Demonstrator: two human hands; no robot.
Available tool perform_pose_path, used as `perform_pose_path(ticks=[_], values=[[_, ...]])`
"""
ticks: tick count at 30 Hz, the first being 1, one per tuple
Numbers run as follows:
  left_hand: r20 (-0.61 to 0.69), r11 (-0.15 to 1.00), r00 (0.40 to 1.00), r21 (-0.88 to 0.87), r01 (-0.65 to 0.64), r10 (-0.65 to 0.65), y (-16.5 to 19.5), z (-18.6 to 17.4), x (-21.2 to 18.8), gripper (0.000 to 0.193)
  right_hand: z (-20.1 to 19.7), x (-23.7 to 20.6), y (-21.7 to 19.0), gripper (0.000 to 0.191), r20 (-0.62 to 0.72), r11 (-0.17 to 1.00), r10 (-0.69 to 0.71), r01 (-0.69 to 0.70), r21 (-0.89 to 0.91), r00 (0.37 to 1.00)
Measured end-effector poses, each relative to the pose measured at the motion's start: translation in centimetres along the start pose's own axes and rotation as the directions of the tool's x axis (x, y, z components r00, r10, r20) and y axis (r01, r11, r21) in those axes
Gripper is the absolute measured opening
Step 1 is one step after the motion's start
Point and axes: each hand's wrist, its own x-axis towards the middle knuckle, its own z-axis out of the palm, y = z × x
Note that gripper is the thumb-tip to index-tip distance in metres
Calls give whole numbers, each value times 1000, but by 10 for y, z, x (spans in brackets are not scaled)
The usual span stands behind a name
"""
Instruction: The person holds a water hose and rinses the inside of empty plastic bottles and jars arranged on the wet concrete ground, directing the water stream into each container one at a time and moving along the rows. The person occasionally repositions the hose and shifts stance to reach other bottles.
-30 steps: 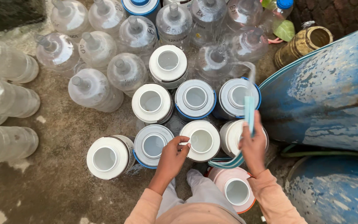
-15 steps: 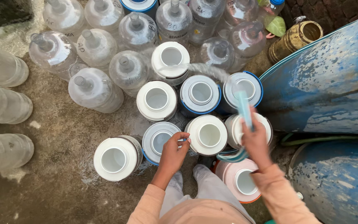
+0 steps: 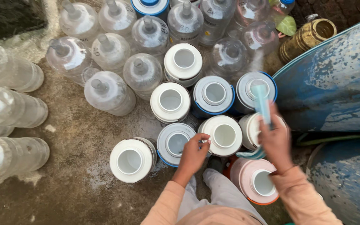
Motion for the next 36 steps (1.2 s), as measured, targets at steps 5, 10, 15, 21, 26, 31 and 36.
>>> perform_pose_path(ticks=[5,10,15,21,26,31,36], values=[[48,999,998,-40,-25,27,-12,4,-10,33,63,-32,-33,60,343,997,81,-83,-10,936],[341,993,934,-88,-82,107,-22,7,-29,51,82,-48,-60,59,468,999,6,10,-31,884],[301,999,953,-43,-10,23,-13,52,-44,41,75,-50,-59,61,505,997,13,26,-70,863],[251,996,964,-29,-86,91,16,96,-46,40,30,-23,-20,65,343,996,82,-72,-42,936],[388,967,902,83,-239,190,38,134,-53,43,-25,16,16,66,213,959,212,-245,142,954],[487,948,861,176,-264,149,43,171,-49,54,-74,34,40,59,136,890,296,-324,321,946],[469,942,880,258,-216,74,40,197,-43,60,-95,42,55,60,131,857,379,-401,323,916]])
